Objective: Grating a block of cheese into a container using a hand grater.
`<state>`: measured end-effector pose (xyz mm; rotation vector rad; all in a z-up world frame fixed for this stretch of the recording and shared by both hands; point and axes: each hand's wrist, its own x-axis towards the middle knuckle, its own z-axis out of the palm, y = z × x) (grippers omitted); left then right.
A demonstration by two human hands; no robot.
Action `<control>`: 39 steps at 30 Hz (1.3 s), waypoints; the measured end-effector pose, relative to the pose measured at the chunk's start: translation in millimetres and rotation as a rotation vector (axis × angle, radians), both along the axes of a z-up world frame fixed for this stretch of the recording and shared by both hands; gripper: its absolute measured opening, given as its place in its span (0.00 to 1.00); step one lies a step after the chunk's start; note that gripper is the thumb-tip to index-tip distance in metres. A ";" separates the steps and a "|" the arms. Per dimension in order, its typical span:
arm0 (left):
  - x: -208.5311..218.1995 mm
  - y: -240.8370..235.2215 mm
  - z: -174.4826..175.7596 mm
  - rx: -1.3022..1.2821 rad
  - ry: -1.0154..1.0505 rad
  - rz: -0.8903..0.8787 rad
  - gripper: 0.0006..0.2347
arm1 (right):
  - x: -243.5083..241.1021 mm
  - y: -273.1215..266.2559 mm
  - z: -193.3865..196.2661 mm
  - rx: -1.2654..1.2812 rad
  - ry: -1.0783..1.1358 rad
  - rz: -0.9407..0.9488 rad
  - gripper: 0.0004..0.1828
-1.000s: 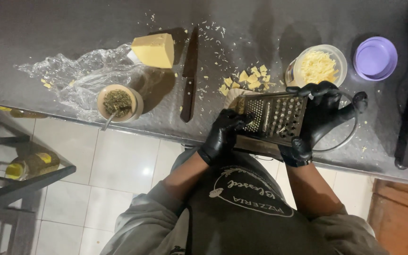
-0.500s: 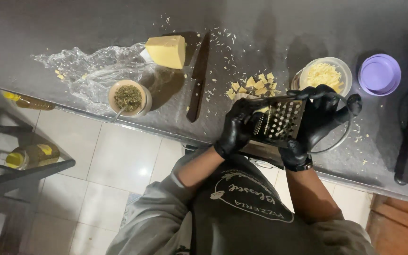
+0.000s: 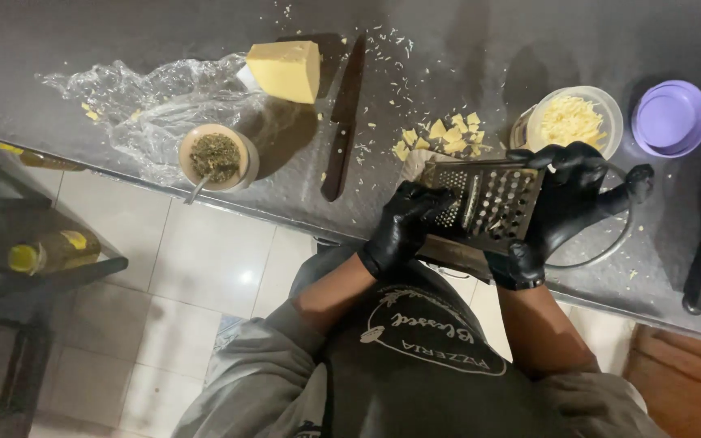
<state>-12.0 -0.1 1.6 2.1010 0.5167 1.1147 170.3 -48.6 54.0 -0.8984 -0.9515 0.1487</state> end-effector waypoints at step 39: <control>14.1 -1.1 -34.7 -0.707 -0.360 -0.216 0.13 | -3.1 -4.9 -3.1 -0.066 -0.131 -0.152 0.49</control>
